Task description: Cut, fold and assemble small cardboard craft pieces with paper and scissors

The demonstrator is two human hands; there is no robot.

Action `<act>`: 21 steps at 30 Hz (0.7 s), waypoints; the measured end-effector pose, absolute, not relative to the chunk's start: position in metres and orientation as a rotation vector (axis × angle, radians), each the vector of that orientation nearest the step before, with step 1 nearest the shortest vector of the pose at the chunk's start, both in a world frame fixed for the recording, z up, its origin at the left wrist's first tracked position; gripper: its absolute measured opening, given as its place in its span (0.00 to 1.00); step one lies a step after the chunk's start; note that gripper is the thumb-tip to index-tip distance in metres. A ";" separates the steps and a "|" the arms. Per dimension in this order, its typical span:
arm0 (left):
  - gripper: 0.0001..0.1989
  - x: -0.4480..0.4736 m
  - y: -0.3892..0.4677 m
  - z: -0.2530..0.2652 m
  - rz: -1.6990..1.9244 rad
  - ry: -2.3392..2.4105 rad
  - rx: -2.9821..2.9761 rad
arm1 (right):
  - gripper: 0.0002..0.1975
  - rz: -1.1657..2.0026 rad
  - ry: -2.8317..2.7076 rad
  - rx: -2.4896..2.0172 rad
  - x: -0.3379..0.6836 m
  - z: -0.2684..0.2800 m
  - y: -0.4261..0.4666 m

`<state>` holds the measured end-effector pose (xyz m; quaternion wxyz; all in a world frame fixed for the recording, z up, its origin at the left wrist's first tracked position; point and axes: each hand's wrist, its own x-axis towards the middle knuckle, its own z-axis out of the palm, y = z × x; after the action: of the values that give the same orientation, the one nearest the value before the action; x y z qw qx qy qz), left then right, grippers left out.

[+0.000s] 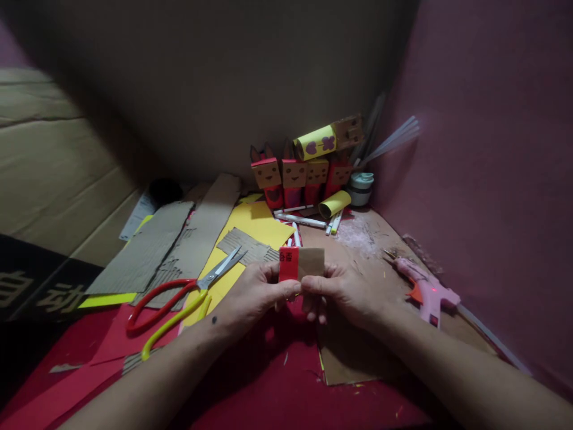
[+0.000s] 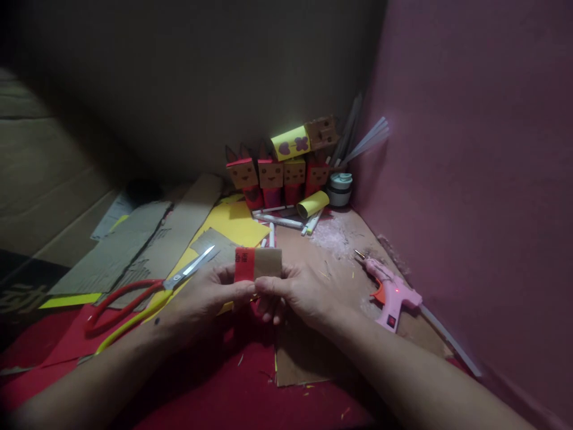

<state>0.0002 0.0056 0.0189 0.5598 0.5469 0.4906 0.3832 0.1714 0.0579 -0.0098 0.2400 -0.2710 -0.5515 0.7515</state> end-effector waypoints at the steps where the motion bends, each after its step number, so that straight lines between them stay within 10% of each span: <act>1: 0.08 0.000 0.005 0.020 0.908 1.146 1.283 | 0.14 2.046 -1.515 -0.751 0.172 -0.010 0.056; 21: 0.15 -0.003 0.002 0.027 1.198 1.485 1.504 | 0.13 2.050 -1.520 -0.848 0.171 -0.009 0.044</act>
<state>-0.0025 0.0018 0.0266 0.3485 0.5802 0.5730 0.4622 0.1706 0.0436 -0.0091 0.2240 -0.3074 -0.5509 0.7428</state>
